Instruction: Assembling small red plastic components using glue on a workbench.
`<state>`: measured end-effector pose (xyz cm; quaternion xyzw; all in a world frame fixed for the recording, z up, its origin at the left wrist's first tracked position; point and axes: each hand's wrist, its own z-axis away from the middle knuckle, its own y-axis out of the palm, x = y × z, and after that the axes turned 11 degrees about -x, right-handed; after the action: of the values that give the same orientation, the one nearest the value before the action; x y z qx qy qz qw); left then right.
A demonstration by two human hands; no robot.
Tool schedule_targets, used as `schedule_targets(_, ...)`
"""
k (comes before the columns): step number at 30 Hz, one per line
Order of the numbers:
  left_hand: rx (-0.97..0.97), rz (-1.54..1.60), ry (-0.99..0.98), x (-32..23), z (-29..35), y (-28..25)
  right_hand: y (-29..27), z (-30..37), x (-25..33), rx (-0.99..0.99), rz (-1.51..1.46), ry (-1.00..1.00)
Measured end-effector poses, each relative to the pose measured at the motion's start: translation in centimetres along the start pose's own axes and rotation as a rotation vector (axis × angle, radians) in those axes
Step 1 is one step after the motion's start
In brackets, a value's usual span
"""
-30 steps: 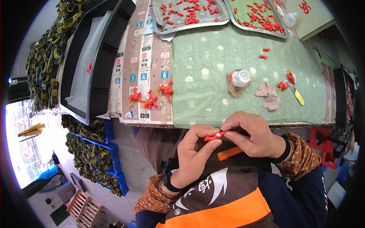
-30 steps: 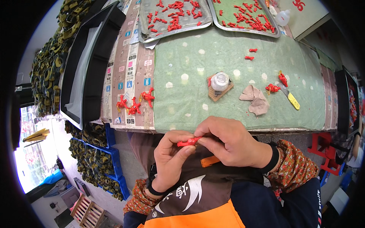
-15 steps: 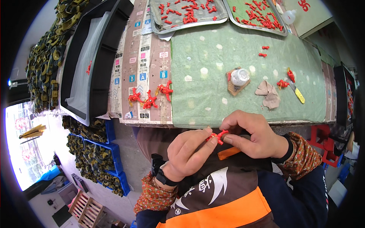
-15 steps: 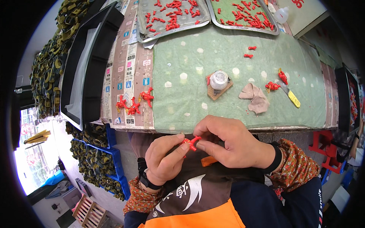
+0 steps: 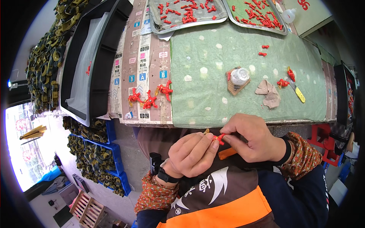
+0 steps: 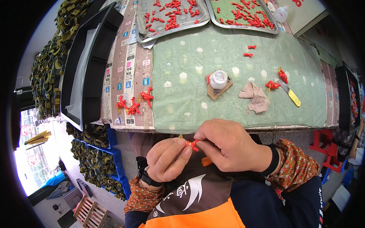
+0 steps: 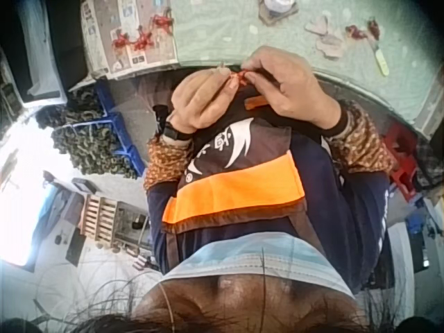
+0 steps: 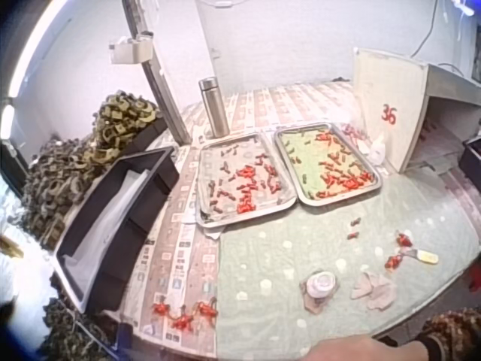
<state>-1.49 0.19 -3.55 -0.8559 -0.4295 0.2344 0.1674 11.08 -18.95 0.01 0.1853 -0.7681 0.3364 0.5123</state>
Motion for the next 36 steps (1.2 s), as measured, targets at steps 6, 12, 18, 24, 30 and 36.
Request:
schedule_targets(6, 0.018, -0.017, 0.058, -0.1, 0.2, -0.3, 0.2, 0.2, 0.0, -0.009, 0.005, -0.010)
schedule_targets(12, 0.023, -0.011, 0.063, -0.2, 0.2, -0.4, 0.5, 0.4, -0.1, -0.029, 0.001, -0.031)
schedule_targets(18, 0.004, -0.011, 0.077, -0.1, 0.2, -0.6, 0.7, 0.4, 0.1, -0.029, -0.007, -0.033)
schedule_targets(24, 0.047, 0.023, 0.034, -0.1, 0.2, -0.6, 0.7, 0.1, 0.0, -0.029, -0.002, -0.025)
schedule_targets(30, 0.030, -0.050, -0.061, 0.2, -0.7, -0.7, 0.1, -1.2, 0.4, 0.026, 0.043, -0.012)
schedule_targets(36, -0.010, -0.242, -0.265, 2.3, -1.0, -1.1, -1.3, -1.4, 0.6, -0.070, 0.102, 0.071)
